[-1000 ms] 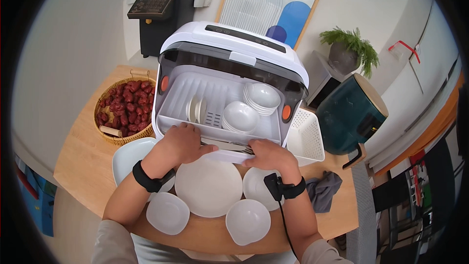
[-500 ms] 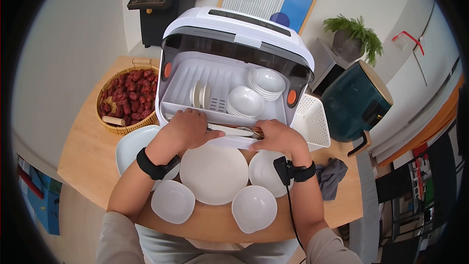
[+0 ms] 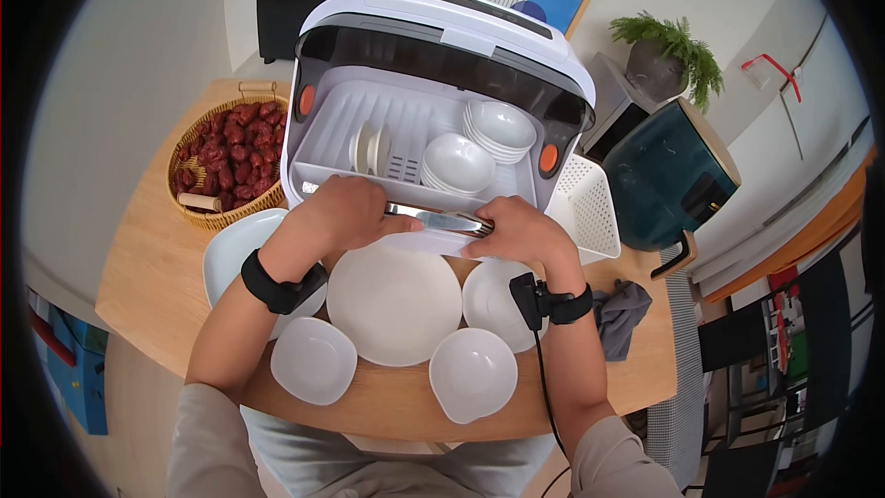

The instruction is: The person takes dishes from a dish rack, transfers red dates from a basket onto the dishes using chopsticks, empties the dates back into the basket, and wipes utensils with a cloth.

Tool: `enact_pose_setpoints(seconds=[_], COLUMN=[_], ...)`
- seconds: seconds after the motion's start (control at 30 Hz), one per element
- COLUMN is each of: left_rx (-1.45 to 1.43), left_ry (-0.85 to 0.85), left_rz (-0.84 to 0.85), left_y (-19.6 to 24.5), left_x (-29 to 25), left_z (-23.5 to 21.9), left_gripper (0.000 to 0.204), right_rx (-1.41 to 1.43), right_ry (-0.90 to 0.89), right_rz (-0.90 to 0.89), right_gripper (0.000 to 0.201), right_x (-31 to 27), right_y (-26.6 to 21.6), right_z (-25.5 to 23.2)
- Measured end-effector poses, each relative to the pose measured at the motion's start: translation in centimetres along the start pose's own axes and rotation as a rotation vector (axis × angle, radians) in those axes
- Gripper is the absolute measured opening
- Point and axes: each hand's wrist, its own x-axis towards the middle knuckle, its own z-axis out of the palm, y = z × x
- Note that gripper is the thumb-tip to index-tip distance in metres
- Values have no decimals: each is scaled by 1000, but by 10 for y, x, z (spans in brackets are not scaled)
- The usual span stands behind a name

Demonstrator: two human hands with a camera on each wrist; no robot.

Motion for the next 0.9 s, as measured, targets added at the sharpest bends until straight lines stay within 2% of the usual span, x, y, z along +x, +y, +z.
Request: enact_pose_setpoints(seconds=[0.07,0.2,0.3,0.43,0.5,0.63,0.7,0.9], left_rx=[-28,-5,-28,-9,-24,-49,-85,-80], left_ry=[122,75,47,87,91,44,6,43], left_rz=[107,82,62,85,94,67,64,121], left_y=[-9,-3,1,-3,-4,-4,-8,-12], left_x=[4,0,-2,0,0,0,2,3], left_z=[11,4,-2,2,1,-4,-4,-6], left_gripper=[77,72,73,73,71,67,62,58], right_rx=[-9,-92,-121,-42,51,31,-22,-89], right_ry=[30,9,84,131,11,94,61,56], right_rz=[-15,-16,-114,-114,-16,-58,34,95], right_gripper=[40,44,63,51,59,68,69,76], right_x=[-1,-2,-3,-1,-2,2,-2,3], right_y=[-1,-6,-8,-11,-18,-19,-28,-26], right_z=[0,4,9,9,1,5,-1,7])
